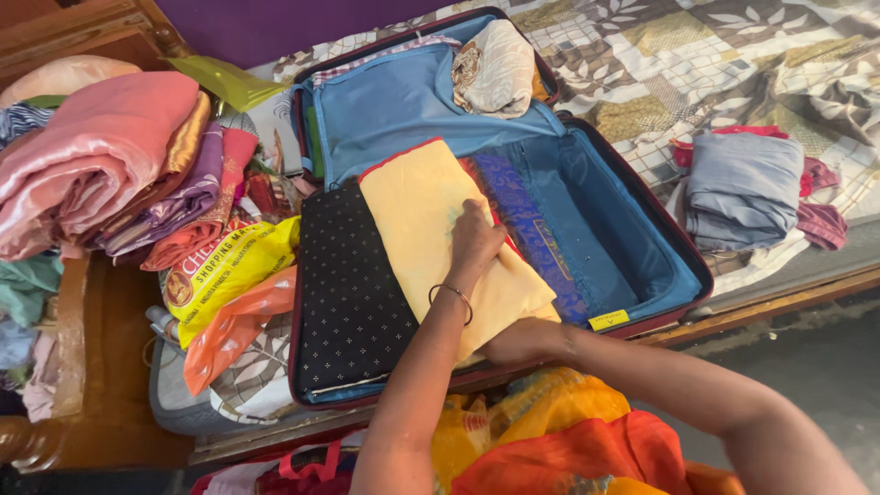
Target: The person folds and places multiple colorful garments into an open suitcase on a bed. They handle items one at a time, smoothing and arranging them to fit within the suitcase.
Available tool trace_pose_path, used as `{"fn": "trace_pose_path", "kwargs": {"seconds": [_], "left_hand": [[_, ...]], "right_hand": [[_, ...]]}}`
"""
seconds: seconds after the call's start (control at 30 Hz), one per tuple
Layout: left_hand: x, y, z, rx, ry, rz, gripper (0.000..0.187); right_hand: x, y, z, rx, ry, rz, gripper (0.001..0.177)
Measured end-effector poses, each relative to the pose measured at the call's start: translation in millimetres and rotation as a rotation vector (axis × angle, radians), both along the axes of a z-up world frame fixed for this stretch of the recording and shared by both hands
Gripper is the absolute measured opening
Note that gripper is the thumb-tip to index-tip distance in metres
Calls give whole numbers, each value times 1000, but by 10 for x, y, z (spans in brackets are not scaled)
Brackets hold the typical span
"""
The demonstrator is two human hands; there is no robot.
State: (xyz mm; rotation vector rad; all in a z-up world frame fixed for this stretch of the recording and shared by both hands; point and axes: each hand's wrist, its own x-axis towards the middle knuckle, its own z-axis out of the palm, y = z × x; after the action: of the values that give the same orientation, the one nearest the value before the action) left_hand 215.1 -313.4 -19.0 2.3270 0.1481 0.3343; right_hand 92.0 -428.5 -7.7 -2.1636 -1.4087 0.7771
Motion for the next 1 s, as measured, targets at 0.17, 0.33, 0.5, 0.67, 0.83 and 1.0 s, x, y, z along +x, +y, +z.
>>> {"fn": "trace_pose_path", "kwargs": {"seconds": [0.17, 0.33, 0.5, 0.67, 0.83, 1.0], "left_hand": [[-173, -175, 16, 115, -5, 20, 54], [-646, -412, -13, 278, -80, -174, 39], [-1205, -629, -72, 757, -164, -192, 79], [-1350, -634, 12, 930, 16, -386, 68], [-1484, -562, 104, 613, 167, -513, 70], [-1470, -539, 7, 568, 122, -519, 68]], "right_hand": [[-423, -690, 905, -134, 43, 293, 46], [424, -491, 1098, 116, -139, -253, 42], [1161, 356, 611, 366, -454, -237, 64], [1420, 907, 190, 155, -738, -289, 74], [1539, 1043, -10, 126, -637, -399, 71], [1625, 1049, -156, 55, -547, -393, 72]]}}
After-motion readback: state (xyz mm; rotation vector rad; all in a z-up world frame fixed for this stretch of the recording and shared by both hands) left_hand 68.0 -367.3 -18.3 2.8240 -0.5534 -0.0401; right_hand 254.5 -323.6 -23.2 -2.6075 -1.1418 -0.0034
